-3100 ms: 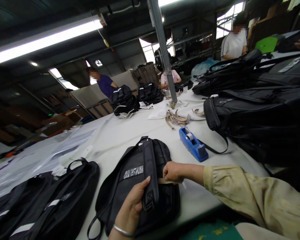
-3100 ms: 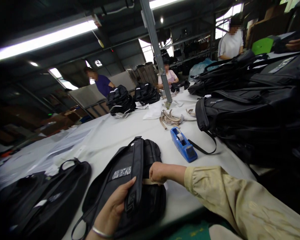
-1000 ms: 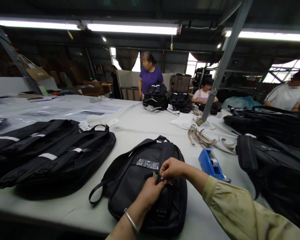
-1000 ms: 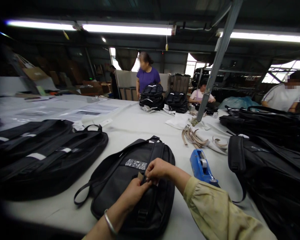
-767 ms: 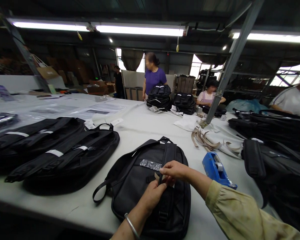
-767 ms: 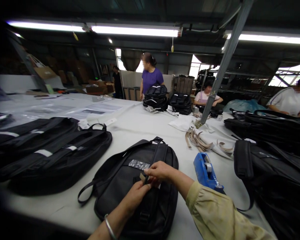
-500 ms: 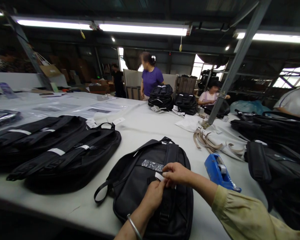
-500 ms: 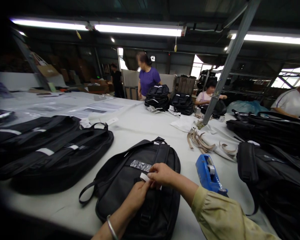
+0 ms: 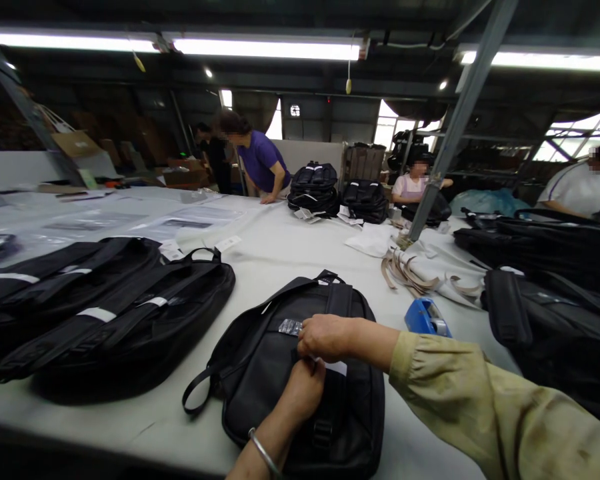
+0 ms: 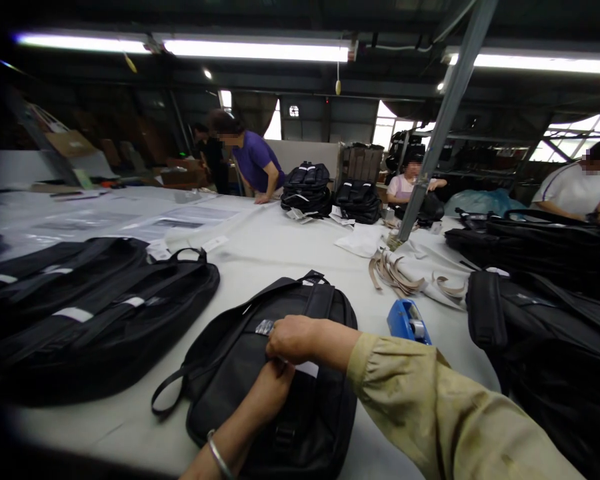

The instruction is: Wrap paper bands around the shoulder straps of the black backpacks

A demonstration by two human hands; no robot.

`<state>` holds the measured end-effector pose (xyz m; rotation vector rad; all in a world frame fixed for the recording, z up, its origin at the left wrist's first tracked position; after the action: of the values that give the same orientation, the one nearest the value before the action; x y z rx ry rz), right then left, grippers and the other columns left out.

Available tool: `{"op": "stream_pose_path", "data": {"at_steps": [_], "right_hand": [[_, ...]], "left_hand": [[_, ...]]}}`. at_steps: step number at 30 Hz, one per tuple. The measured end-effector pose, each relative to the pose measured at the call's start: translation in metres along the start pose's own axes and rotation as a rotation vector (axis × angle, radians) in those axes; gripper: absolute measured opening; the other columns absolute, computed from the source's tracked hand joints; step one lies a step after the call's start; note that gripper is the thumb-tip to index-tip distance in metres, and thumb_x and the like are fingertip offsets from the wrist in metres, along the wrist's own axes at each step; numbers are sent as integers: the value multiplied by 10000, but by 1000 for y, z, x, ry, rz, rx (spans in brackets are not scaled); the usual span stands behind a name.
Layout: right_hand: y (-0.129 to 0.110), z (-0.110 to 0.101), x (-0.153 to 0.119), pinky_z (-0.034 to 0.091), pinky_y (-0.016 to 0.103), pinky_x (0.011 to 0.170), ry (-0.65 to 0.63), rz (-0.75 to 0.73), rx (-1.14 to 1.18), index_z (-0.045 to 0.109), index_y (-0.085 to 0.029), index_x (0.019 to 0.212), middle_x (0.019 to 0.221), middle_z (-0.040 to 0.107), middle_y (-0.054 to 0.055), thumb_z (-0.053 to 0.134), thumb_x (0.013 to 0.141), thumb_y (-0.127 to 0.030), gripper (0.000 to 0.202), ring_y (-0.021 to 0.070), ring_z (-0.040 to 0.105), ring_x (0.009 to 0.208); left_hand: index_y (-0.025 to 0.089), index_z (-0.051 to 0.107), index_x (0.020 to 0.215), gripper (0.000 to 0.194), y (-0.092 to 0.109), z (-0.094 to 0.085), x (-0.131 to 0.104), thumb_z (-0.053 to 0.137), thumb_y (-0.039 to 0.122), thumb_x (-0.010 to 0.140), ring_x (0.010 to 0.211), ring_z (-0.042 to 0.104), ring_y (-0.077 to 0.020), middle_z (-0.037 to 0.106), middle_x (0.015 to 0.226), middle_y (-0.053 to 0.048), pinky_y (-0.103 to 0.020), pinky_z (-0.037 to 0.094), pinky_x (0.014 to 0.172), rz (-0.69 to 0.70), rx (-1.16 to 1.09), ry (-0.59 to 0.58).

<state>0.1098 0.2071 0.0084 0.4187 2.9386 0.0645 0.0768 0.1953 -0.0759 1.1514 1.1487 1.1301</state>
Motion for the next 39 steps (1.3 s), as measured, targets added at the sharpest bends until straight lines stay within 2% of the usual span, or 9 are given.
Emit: {"op": "stream_pose_path", "data": {"at_steps": [5, 11, 16, 18, 21, 26, 33, 36, 39], "right_hand": [[-1, 8, -5, 395, 305, 621, 135, -66, -52, 678, -199, 728, 804, 670, 34, 609, 782, -154, 98, 187, 547, 725], [0, 34, -43, 390, 320, 713, 370, 71, -6, 647, -181, 787, 798, 637, 50, 504, 895, -222, 184, 183, 508, 757], [-5, 60, -78, 393, 348, 824, 559, 314, 239, 654, -228, 1119, 1058, 652, 62, 537, 907, -353, 273, 203, 539, 959], [-3, 68, -86, 392, 354, 845, 627, 473, 360, 681, -235, 1077, 1055, 653, 57, 556, 898, -360, 251, 206, 543, 983], [1, 79, -90, 393, 339, 859, 707, 687, 538, 706, -214, 961, 1030, 656, 44, 577, 877, -261, 161, 193, 549, 993], [1, 85, -91, 381, 348, 882, 744, 842, 626, 676, -189, 917, 1056, 650, 44, 613, 832, -202, 107, 201, 528, 1049], [1, 89, -97, 390, 403, 932, 714, 860, 603, 704, -227, 927, 1124, 649, 49, 614, 854, -297, 136, 243, 519, 1110], [-11, 77, -129, 405, 416, 975, 831, 878, 549, 681, -224, 1055, 1205, 617, 81, 638, 813, -269, 250, 256, 516, 1146], [-24, 59, -201, 392, 434, 1031, 1054, 901, 352, 651, -221, 1119, 1254, 592, 103, 590, 831, -237, 295, 262, 504, 1194]], "left_hand": [[168, 635, 590, 170, -6, 1, -2, 614, 186, 757, 639, 564, -232, 633, 609, -71, -304, 362, 622, -31, 253, -29], [164, 619, 600, 289, -9, 1, -4, 512, 303, 829, 664, 558, -212, 634, 627, -37, -278, 362, 595, 3, 387, -30], [138, 696, 756, 260, -14, 10, -6, 538, 338, 806, 851, 612, -246, 714, 780, -54, -295, 454, 745, -79, 196, -134], [134, 708, 783, 269, -13, 14, -6, 564, 360, 793, 883, 614, -244, 725, 829, -61, -299, 461, 787, -88, 112, -160], [117, 715, 758, 369, -21, 11, -4, 627, 476, 753, 815, 616, -238, 719, 784, -70, -304, 465, 733, -156, 135, -77], [102, 722, 692, 484, -36, 6, 0, 748, 572, 580, 683, 597, -204, 695, 677, -61, -289, 447, 635, -223, 158, 1], [99, 729, 715, 442, -48, 8, 4, 789, 496, 528, 656, 619, -199, 724, 695, -88, -297, 473, 634, -312, 116, -30], [92, 731, 734, 459, -45, 6, 4, 784, 496, 521, 649, 621, -211, 725, 696, -90, -308, 472, 621, -277, 178, 12], [87, 737, 765, 474, -43, 4, 2, 748, 516, 564, 704, 642, -235, 737, 739, -102, -319, 483, 657, -254, 229, 36]]}}
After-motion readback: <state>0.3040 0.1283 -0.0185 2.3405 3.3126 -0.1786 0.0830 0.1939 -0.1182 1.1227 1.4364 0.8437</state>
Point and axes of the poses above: each hand's wrist, its own x-axis towards the middle knuckle, its own z-axis out of the palm, y = z × x, the point moved 8 cm from there along x, towards the middle knuckle
